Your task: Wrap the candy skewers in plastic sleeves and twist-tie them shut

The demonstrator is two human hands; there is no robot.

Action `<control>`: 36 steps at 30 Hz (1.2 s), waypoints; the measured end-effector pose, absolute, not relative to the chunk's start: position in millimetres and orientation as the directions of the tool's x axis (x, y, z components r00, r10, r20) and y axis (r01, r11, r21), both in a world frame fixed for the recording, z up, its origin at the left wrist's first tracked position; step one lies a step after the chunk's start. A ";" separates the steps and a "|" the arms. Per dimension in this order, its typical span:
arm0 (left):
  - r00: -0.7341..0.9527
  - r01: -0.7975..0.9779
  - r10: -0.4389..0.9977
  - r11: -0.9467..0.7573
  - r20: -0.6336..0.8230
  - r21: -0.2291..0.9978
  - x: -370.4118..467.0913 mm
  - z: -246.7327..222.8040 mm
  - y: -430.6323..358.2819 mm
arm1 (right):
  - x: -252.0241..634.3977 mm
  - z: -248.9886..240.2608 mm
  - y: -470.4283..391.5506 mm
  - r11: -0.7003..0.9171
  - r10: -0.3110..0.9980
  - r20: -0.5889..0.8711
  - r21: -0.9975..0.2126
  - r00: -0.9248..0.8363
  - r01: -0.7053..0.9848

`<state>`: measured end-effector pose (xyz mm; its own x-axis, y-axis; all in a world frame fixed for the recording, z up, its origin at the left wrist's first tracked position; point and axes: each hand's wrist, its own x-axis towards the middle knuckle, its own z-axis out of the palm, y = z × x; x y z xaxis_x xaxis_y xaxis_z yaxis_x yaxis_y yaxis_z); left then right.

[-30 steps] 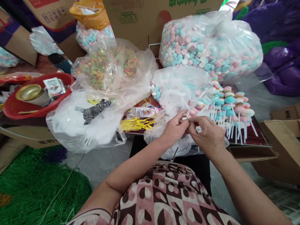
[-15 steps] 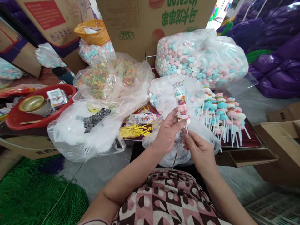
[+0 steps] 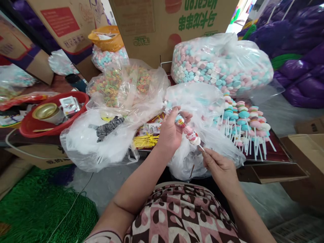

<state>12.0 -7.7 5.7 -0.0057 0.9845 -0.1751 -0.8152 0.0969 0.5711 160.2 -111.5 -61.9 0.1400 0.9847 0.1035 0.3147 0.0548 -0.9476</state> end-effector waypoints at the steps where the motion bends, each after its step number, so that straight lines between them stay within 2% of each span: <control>1: -0.010 -0.822 0.983 0.096 -0.183 0.561 10.4 3.9 -5.3 | 161.7 -64.1 -112.6 0.024 0.990 0.063 -0.958 0.127 0.285; 6: -0.010 -0.833 0.977 0.109 -0.211 0.542 4.9 2.5 3.7 | 166.1 -64.1 -116.1 -0.155 0.986 -0.149 -0.984 0.073 0.088; 10: 0.044 -0.838 0.973 0.160 -0.227 0.521 4.8 2.6 5.4 | 163.5 -54.4 -116.1 -0.285 0.958 -0.287 -0.954 0.006 -0.093; 15: 0.067 -0.863 0.975 0.163 -0.211 0.478 5.7 -3.2 5.9 | 157.6 -49.1 -114.7 -0.300 0.952 -0.307 -0.935 0.004 -0.190; 22: 0.087 -0.831 0.975 0.183 -0.203 0.525 7.3 -7.9 7.5 | 154.1 -51.7 -116.0 -0.256 0.961 -0.271 -0.950 0.061 -0.180; 28: 0.144 -0.823 0.979 0.199 -0.144 0.532 9.3 -12.5 9.3 | 150.5 -48.0 -115.5 -0.378 0.919 -0.391 -0.849 -0.043 -0.369; 33: 0.190 -0.821 0.978 0.206 -0.086 0.532 15.2 -14.2 5.0 | 139.1 -45.5 -112.8 -0.420 0.907 -0.392 -0.822 -0.154 -0.385; 36: 0.185 -0.805 0.980 0.197 -0.079 0.560 16.9 -12.7 1.8 | 132.7 -45.5 -111.8 -0.424 0.905 -0.395 -0.825 -0.156 -0.373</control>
